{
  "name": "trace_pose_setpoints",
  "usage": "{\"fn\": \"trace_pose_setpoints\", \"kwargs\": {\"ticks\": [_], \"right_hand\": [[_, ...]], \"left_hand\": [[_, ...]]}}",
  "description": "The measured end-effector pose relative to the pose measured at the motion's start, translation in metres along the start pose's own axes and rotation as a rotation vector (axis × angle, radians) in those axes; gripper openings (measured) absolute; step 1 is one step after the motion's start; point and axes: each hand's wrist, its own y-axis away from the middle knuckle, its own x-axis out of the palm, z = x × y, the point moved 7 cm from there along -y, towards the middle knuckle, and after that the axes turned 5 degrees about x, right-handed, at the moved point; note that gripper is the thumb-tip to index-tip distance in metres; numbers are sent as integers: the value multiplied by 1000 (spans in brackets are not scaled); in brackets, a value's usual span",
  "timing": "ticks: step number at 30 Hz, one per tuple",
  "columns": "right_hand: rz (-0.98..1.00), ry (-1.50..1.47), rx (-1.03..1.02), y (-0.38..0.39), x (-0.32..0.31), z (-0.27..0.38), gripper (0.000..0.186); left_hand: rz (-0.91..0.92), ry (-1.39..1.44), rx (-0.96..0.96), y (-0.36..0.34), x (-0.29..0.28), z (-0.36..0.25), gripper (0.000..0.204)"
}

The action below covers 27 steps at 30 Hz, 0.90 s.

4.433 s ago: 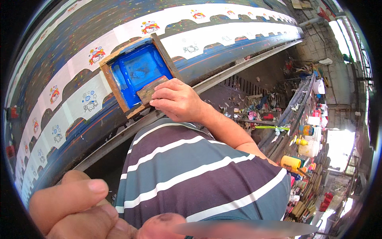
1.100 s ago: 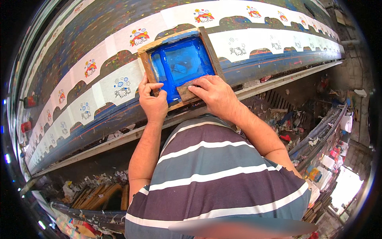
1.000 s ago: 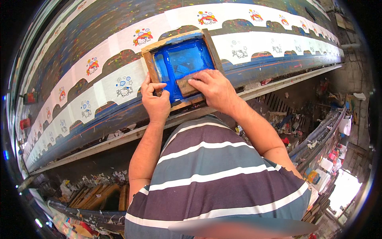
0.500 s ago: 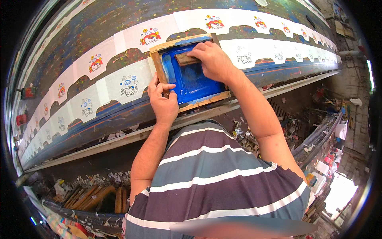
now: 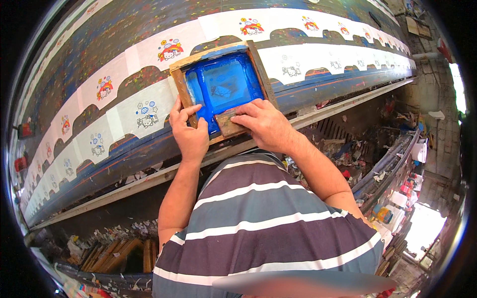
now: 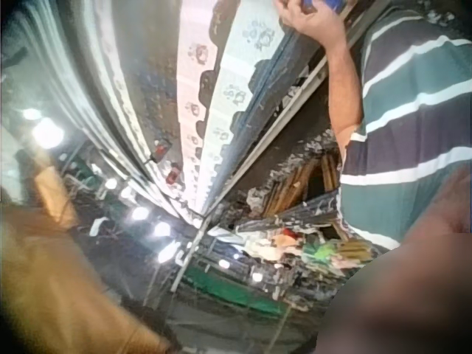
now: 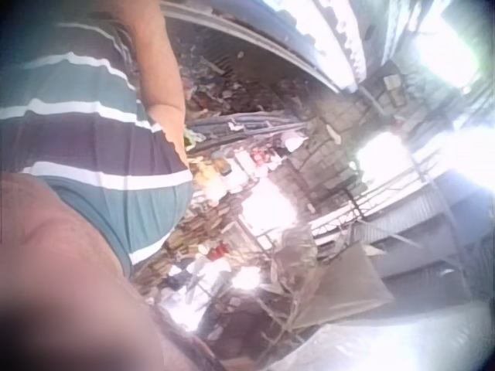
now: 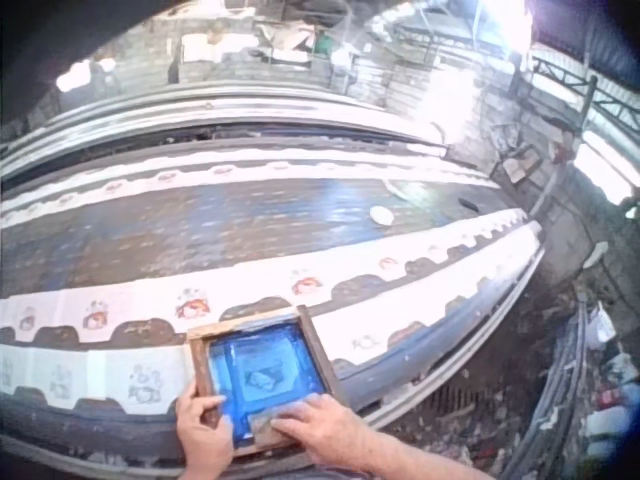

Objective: The person holds a wooden screen-printing frame with blue ink and repeatedly uses a squeegee to spread the ink evenly across the screen. The person moves the frame along a long table with printed paper sections and continues the same spreading motion throughout the clip.

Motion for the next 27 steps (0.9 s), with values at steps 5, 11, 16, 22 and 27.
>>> {"fn": "trace_pose_setpoints", "kwargs": {"ticks": [5,11,16,22,27], "right_hand": [[-210,-214,35,30,-20,-24,40],[-533,-504,412,88,-32,-111,31],[-551,-532,405,131,-54,-169,29],[-546,-524,389,169,-87,-231,30],[-504,-623,361,182,-101,-255,31]], "left_hand": [[-6,-27,-57,-4,-2,-3,30],[-50,75,43,-1,33,-46,31],[-38,95,60,3,114,-68,31],[-31,139,12,10,192,-72,32],[-23,239,-77,16,203,-70,33]]}}
